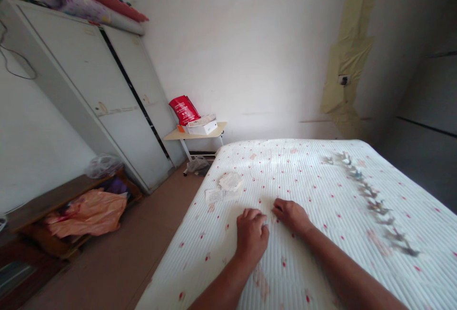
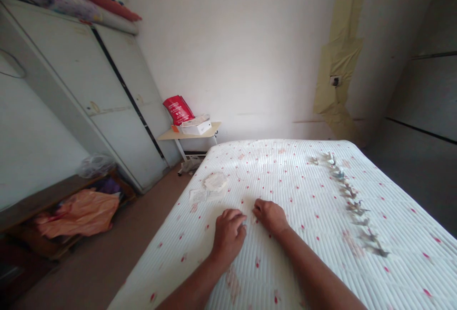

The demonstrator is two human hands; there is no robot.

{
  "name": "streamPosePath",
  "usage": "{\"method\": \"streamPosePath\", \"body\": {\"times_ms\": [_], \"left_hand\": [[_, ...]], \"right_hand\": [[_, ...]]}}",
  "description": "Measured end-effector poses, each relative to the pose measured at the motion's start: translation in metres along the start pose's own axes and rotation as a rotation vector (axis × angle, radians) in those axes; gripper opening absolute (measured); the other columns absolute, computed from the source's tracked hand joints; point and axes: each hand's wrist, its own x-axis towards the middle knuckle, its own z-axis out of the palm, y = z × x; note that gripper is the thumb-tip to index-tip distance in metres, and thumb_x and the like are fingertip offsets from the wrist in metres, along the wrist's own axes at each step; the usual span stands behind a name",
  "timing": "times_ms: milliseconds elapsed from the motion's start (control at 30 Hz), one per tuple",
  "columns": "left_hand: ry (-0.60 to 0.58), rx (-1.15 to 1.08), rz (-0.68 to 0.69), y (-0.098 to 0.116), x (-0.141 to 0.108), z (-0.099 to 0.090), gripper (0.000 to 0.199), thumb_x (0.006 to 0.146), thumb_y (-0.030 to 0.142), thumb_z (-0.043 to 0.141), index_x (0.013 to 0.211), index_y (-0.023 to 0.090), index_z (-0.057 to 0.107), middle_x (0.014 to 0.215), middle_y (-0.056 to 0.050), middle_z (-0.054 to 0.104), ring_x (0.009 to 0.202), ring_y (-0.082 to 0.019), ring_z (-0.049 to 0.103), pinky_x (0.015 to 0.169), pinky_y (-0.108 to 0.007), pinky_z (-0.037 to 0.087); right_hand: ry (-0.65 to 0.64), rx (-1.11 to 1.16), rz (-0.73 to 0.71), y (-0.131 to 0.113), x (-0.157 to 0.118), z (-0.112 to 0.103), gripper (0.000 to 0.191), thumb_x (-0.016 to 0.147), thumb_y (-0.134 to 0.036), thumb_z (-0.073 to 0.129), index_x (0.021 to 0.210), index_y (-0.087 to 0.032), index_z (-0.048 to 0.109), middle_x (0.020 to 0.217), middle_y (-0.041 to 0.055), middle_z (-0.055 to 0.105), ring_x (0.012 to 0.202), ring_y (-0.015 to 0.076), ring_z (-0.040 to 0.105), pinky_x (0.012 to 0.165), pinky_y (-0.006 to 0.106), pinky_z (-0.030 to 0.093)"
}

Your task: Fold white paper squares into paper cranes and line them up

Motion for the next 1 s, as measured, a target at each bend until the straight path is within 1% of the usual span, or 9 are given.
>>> {"method": "streamPosePath", "body": {"times_ms": [100,267,367,533,600,667,733,867,1000], "left_hand": [[-0.034,0.046,0.004,0.001,0.002,0.001,0.026,0.075,0.016,0.05,0.094,0.027,0.064,0.102,0.0,0.058,0.102,-0.018,0.046,0.089,-0.035,0.034],[-0.066,0.079,0.029,0.004,0.0,0.0,0.037,0.077,0.017,0.051,0.109,0.033,0.06,0.111,-0.002,0.055,0.107,-0.02,0.042,0.093,-0.039,0.031],[-0.074,0.076,0.045,0.003,-0.001,0.001,0.04,0.077,0.017,0.051,0.112,0.034,0.059,0.113,-0.002,0.054,0.109,-0.021,0.042,0.094,-0.04,0.031],[-0.038,0.032,0.044,0.001,-0.001,0.002,0.039,0.076,0.013,0.048,0.109,0.031,0.061,0.109,-0.002,0.057,0.104,-0.019,0.045,0.094,-0.038,0.033],[-0.027,0.014,0.08,0.003,-0.001,0.0,0.041,0.075,0.012,0.047,0.109,0.03,0.06,0.11,-0.001,0.057,0.104,-0.018,0.045,0.095,-0.037,0.034],[-0.046,0.015,0.149,0.006,-0.002,-0.002,0.042,0.076,0.013,0.047,0.113,0.029,0.057,0.114,-0.001,0.057,0.109,-0.018,0.043,0.096,-0.037,0.033],[-0.082,0.041,0.194,0.01,-0.003,-0.004,0.042,0.078,0.017,0.047,0.117,0.028,0.054,0.118,-0.001,0.056,0.115,-0.021,0.04,0.099,-0.04,0.031],[-0.123,0.087,0.194,0.014,-0.006,-0.004,0.038,0.082,0.023,0.046,0.12,0.026,0.052,0.121,-0.004,0.055,0.12,-0.024,0.037,0.102,-0.048,0.025],[-0.13,0.09,0.199,0.014,-0.007,-0.002,0.038,0.084,0.024,0.044,0.121,0.026,0.05,0.122,-0.004,0.055,0.119,-0.023,0.038,0.104,-0.049,0.023]], "right_hand": [[0.008,0.015,-0.004,0.001,0.0,0.001,0.018,0.084,-0.027,0.045,0.073,-0.02,0.058,0.067,0.0005,0.061,0.061,0.0114,0.052,0.054,0.022,0.023],[0.006,0.021,0.003,0.001,0.0,0.001,0.017,0.084,-0.028,0.046,0.073,-0.02,0.057,0.067,0.0006,0.061,0.062,0.0115,0.052,0.054,0.022,0.023],[-0.006,0.022,0.011,0.0,0.0,0.0,0.018,0.084,-0.027,0.046,0.073,-0.02,0.057,0.068,0.0008,0.061,0.062,0.0116,0.053,0.054,0.022,0.023],[-0.004,0.009,0.009,-0.001,0.0,0.0,0.019,0.085,-0.027,0.045,0.073,-0.02,0.057,0.068,0.001,0.061,0.062,0.0116,0.053,0.053,0.022,0.023],[0.003,0.007,0.006,-0.001,0.0,0.0,0.018,0.084,-0.027,0.045,0.073,-0.02,0.057,0.068,0.0012,0.062,0.062,0.0116,0.053,0.053,0.022,0.023],[-0.001,0.002,0.014,-0.001,0.001,0.0,0.018,0.084,-0.026,0.045,0.073,-0.02,0.057,0.068,0.0015,0.062,0.062,0.0116,0.053,0.053,0.022,0.023],[-0.013,0.004,0.022,-0.001,0.001,0.0,0.017,0.084,-0.026,0.045,0.073,-0.02,0.058,0.068,0.0017,0.062,0.062,0.0118,0.053,0.054,0.022,0.023],[-0.02,0.027,0.036,0.0,0.003,0.001,0.012,0.082,-0.025,0.049,0.077,-0.02,0.058,0.07,0.0011,0.062,0.064,0.012,0.053,0.055,0.022,0.024],[-0.009,0.029,0.06,0.0,0.004,0.003,0.007,0.08,-0.024,0.051,0.078,-0.021,0.057,0.071,0.0009,0.062,0.064,0.0123,0.053,0.055,0.022,0.025]]}}
